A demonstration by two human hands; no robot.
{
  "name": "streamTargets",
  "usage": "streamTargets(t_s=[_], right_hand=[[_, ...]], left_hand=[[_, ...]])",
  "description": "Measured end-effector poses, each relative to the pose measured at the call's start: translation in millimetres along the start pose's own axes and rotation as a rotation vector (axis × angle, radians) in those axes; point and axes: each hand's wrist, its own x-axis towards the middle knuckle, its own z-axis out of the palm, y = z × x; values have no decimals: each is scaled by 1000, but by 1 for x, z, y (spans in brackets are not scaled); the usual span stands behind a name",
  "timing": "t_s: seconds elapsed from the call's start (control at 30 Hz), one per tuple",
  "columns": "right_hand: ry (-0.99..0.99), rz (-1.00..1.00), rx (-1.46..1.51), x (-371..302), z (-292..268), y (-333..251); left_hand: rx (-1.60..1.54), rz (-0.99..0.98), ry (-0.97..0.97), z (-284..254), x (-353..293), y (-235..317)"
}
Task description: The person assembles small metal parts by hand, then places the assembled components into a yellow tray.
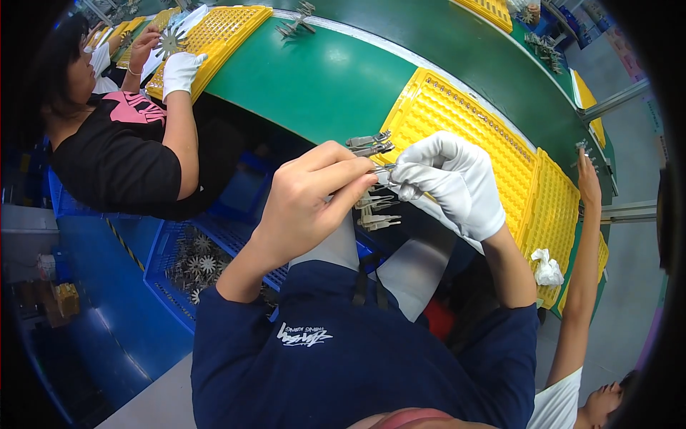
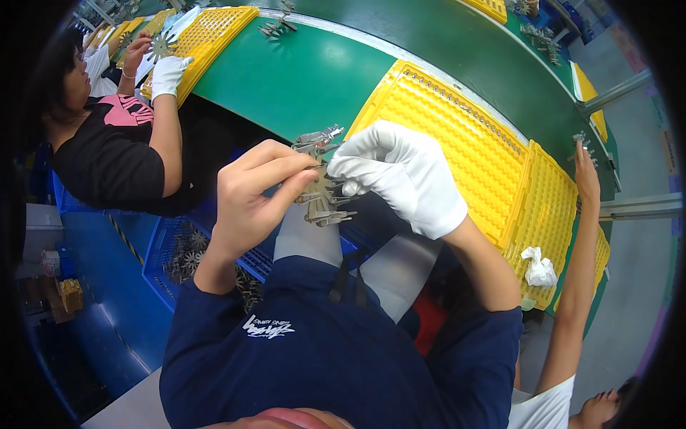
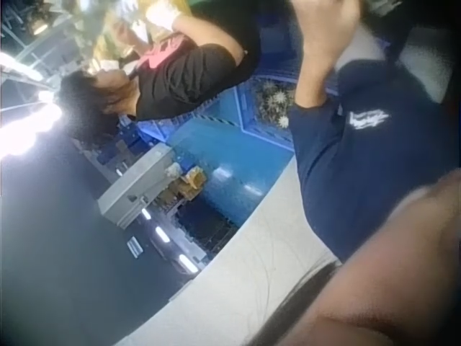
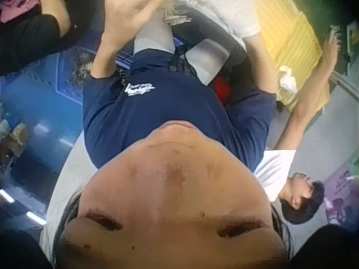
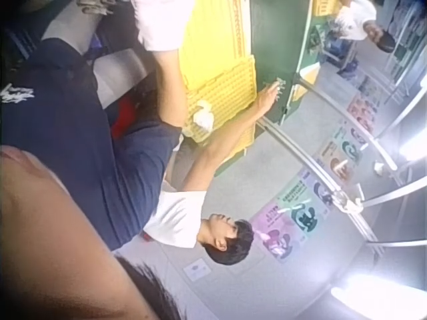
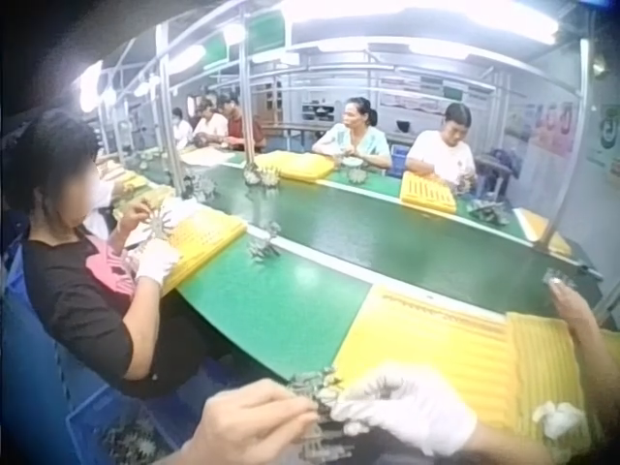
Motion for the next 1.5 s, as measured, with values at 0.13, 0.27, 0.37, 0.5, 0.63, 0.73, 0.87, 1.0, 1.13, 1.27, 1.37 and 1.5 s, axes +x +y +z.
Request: streamTargets(t_s=[0.13, 0.27, 0.37, 0.5, 0.63, 0.73, 0.87, 1.0, 1.13, 1.27, 1.37, 1.5], right_hand=[[31, 29, -3, 3, -2, 2], [20, 51, 71, 5, -4, 7], [13, 66, 103, 5, -3, 8], [26, 65, 2, 3, 0, 2], [51, -1, -53, 0, 4, -1], [24, -59, -125, -1, 3, -1], [-12, -86, -161, -1, 4, -3], [-25, -34, -55, 3, 6, 3], [-34, -92, -123, 6, 10, 7], [3, -212, -250, 5, 12, 5], [-19, -341, -394, 9, 10, 9], [66, -403, -686, 4, -7, 1]], left_hand=[[-11, -8, -7, -1, -1, 2], [-22, 5, -1, -1, -2, 3], [-16, 11, -3, -1, -2, 3], [-17, 20, -8, 0, -1, 3], [-26, 38, -12, 1, 0, 1], [-38, 42, -17, 2, 0, 1], [-3, 90, -20, 3, 1, 1], [13, 124, 1, 2, -1, -2], [-45, 89, 9, 4, 0, -2], [-86, 35, 3, 0, 3, -1], [-123, 9, -12, 4, -2, -11], [-115, -50, -15, 0, -14, -24]])
